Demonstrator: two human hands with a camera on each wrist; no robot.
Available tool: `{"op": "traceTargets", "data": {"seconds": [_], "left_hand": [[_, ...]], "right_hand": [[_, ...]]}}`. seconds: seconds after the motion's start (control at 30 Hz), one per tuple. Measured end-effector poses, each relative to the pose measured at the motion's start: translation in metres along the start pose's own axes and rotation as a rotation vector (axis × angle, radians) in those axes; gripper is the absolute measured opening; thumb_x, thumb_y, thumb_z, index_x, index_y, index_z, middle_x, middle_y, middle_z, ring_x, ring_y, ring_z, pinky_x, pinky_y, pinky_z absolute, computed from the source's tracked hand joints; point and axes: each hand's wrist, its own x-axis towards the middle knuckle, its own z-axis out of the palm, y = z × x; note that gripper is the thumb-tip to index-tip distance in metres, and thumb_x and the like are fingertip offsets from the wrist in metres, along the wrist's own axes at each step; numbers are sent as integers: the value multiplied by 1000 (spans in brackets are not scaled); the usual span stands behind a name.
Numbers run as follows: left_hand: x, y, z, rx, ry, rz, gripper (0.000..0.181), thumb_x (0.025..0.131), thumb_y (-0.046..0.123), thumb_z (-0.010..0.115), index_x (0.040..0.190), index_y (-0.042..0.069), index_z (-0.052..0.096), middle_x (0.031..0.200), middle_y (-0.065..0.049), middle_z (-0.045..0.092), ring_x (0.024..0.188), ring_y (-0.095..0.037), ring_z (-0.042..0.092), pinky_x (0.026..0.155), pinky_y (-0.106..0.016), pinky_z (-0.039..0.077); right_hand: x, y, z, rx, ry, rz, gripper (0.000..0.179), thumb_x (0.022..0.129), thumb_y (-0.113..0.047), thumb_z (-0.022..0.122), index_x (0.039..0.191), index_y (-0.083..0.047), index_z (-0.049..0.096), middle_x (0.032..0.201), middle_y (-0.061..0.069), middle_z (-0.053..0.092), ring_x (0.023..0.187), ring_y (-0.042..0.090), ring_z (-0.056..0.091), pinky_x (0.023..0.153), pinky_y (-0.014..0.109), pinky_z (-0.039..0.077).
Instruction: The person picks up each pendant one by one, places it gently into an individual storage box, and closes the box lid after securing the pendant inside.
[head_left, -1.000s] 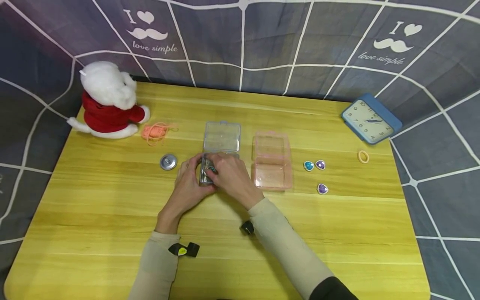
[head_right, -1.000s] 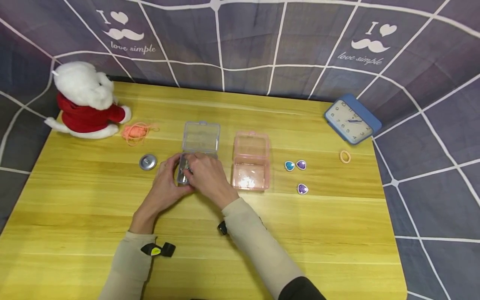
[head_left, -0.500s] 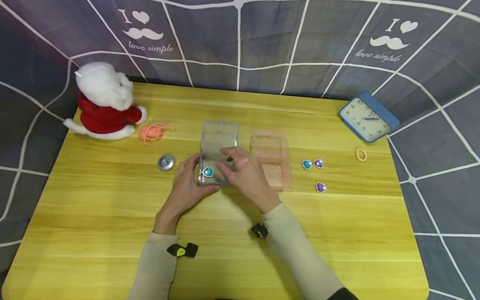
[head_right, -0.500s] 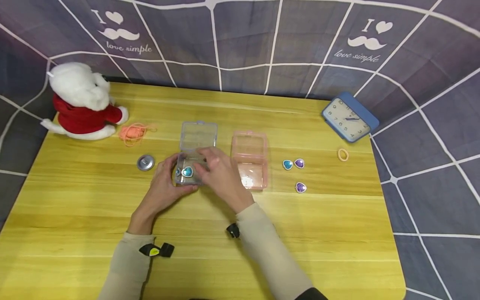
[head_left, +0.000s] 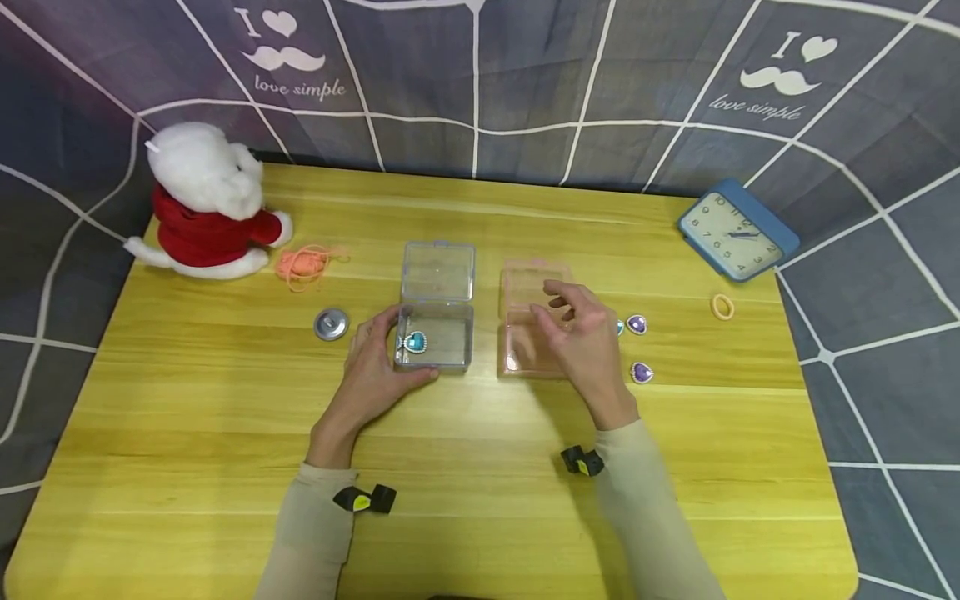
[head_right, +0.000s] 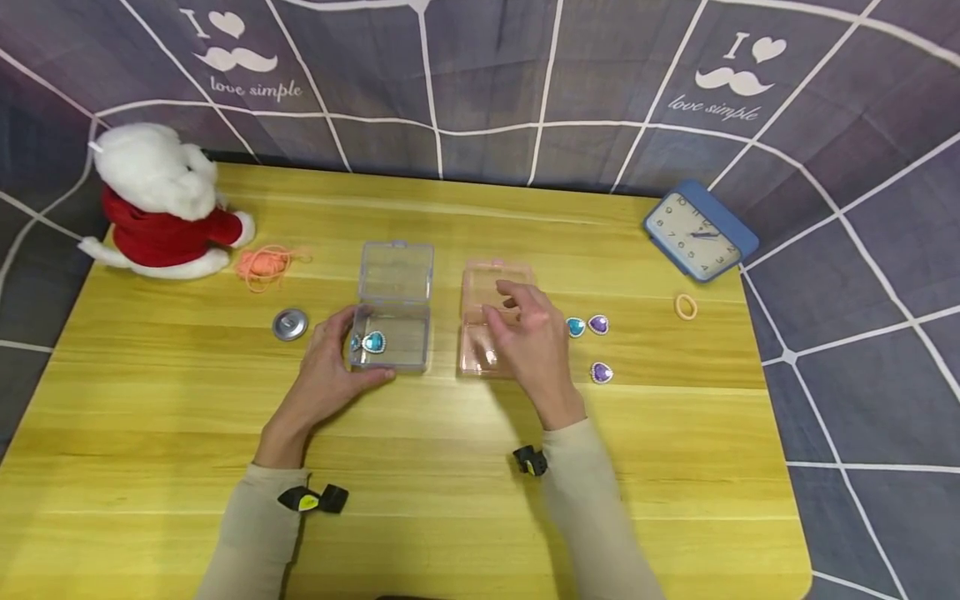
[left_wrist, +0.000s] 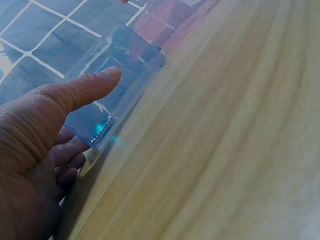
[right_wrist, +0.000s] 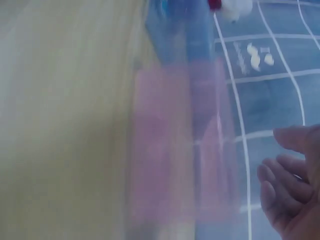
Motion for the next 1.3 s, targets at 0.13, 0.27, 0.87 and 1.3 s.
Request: {"op": "traceTargets", "data": {"seconds": [0.13, 0.27, 0.87, 1.3], "left_hand": [[1, 1, 1, 2, -3, 0, 110, 76, 40, 96, 163, 21, 31, 163, -16, 43, 145, -34, 31, 117, -66, 27], [1, 1, 1, 7, 3, -5, 110, 76, 42, 95, 164, 22, 32, 163, -15, 43, 145, -35, 31, 117, -67, 28], [2, 0, -1, -1, 0, -8, 112, 75, 42, 96, 164, 22, 31, 163, -16, 43, 145, -35, 31, 116, -68, 27], [2, 0, 2, 11, 3, 7, 113, 75, 42, 96, 164, 17, 31, 162, -16, 44, 147, -36, 30, 118, -68, 25]], "right_hand": [[-11, 21, -18, -36, 52, 48, 32, 89, -4, 84, 116, 9, 74, 111, 22, 77, 89, 36, 73, 72, 48, 62], [-25, 40, -35, -56, 92, 99, 31, 89, -2, 83, 116, 10, 73, 110, 24, 76, 89, 38, 73, 72, 48, 61], [-88, 83, -82, -154, 203, 405, 37, 90, -7, 84, 123, 6, 72, 118, 22, 74, 107, 39, 66, 91, 47, 52], [-115, 99, -76, -145, 135, 501, 59, 85, -15, 89, 136, 3, 65, 132, 20, 69, 131, 41, 58, 114, 57, 41]]}}
